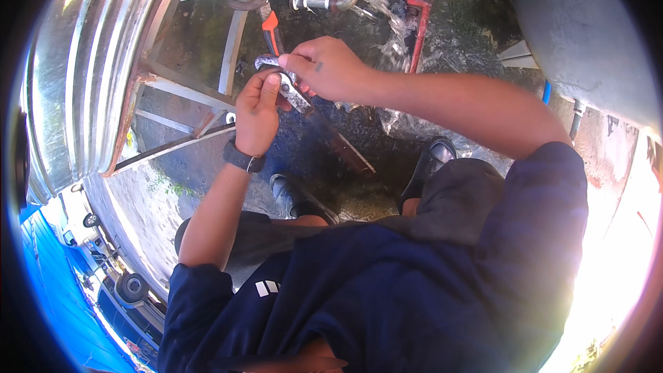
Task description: The person wraps a pipe fitting with white tape, then screws it onto a leaking pipe under a water tank. They use a pipe wrench to tighten the fitting and stop the leak.
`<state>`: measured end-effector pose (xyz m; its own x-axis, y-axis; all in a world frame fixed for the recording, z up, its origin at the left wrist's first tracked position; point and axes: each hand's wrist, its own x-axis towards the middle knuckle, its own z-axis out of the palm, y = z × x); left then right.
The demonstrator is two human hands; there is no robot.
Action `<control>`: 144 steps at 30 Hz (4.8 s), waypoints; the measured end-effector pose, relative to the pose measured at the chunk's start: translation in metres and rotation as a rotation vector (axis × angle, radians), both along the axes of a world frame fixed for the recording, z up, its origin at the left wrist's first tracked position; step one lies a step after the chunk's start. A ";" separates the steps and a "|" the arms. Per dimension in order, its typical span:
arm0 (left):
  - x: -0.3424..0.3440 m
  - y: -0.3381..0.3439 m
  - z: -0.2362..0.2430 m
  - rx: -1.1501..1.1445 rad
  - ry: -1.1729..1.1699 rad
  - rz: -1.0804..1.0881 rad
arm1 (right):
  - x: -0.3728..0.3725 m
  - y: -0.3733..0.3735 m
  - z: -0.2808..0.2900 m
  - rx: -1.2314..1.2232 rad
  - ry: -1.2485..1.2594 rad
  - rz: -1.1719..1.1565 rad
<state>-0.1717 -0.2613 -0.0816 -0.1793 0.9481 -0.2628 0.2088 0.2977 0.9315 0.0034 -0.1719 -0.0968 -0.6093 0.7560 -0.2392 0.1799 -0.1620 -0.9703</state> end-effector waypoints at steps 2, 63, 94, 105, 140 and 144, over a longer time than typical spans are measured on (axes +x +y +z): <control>0.005 0.000 -0.005 -0.028 -0.304 0.153 | -0.005 -0.011 -0.006 -0.163 0.093 -0.123; -0.022 0.131 -0.006 0.117 -0.702 0.405 | -0.045 0.084 0.016 0.240 -0.273 -0.191; -0.018 0.131 0.005 0.103 -0.873 0.437 | -0.051 0.083 0.023 0.125 -0.134 -0.148; -0.036 0.135 -0.038 0.275 -0.610 0.717 | -0.061 0.068 0.012 0.223 -0.177 -0.330; -0.031 0.133 -0.064 -0.295 -0.922 0.209 | -0.090 0.034 0.014 0.185 -0.020 -0.537; -0.030 0.133 -0.066 -0.255 -0.936 0.200 | -0.108 0.032 0.014 -0.020 0.031 -0.657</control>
<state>-0.2014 -0.1287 -0.1476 0.0538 0.8183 -0.5722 -0.6550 0.4615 0.5984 -0.1044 -0.1396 -0.0826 -0.0297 0.9685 -0.2472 0.0097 -0.2470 -0.9690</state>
